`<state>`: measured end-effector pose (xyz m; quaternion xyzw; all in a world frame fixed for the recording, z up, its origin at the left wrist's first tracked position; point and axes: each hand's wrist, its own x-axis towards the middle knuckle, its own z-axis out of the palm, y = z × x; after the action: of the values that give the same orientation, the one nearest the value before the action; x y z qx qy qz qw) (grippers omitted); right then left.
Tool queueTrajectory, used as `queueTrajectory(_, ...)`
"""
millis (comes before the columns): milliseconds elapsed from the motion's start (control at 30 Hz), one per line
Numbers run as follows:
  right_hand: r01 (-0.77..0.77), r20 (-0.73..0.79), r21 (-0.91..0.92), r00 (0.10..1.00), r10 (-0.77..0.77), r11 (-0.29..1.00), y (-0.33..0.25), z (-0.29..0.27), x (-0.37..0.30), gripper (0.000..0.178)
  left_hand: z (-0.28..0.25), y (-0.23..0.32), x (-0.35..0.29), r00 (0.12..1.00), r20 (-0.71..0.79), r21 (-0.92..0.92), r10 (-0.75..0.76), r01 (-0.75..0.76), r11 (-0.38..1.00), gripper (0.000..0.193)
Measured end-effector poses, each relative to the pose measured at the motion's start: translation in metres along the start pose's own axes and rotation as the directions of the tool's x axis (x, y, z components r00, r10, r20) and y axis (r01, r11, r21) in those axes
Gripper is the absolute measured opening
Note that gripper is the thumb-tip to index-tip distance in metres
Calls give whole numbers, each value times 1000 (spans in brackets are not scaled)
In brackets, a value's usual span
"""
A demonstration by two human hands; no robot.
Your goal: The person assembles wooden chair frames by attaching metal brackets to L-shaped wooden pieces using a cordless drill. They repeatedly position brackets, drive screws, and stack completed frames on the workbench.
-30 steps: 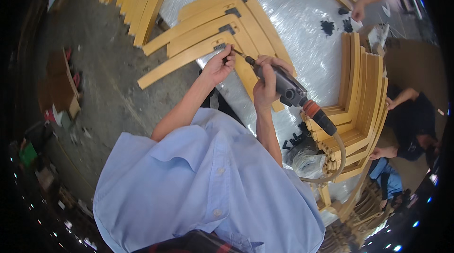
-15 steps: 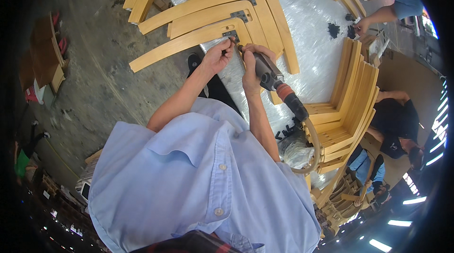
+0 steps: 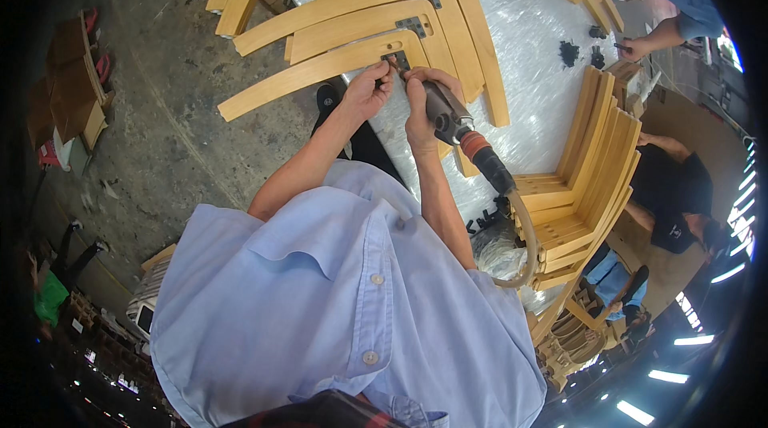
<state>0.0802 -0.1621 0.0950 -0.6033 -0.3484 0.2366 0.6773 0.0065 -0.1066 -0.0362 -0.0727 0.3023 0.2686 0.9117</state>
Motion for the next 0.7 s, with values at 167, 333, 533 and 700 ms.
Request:
queueTrajectory(167, -14, -2, -2, 1000, 14, 1000, 3, 0, 0, 23, 4, 0, -1, 999, -43, 34, 8, -7, 999, 11)
queueTrajectory(333, -38, -14, 38, 999, 39, 999, 2, 2, 3, 22, 4, 1, -2, 999, -42, 34, -2, 3, 999, 11)
queueTrajectory(533, 16, 5, -198, 1000, -15, 980, 16, 6, 8, 20, 7, 0, -4, 997, -76, 78, 3, 2, 997, 12)
queueTrajectory(700, -57, 14, -87, 998, 59, 995, 15, 18, 23, 21, 9, 6, -25, 984, -178, 534, 9, 89, 841, 17)
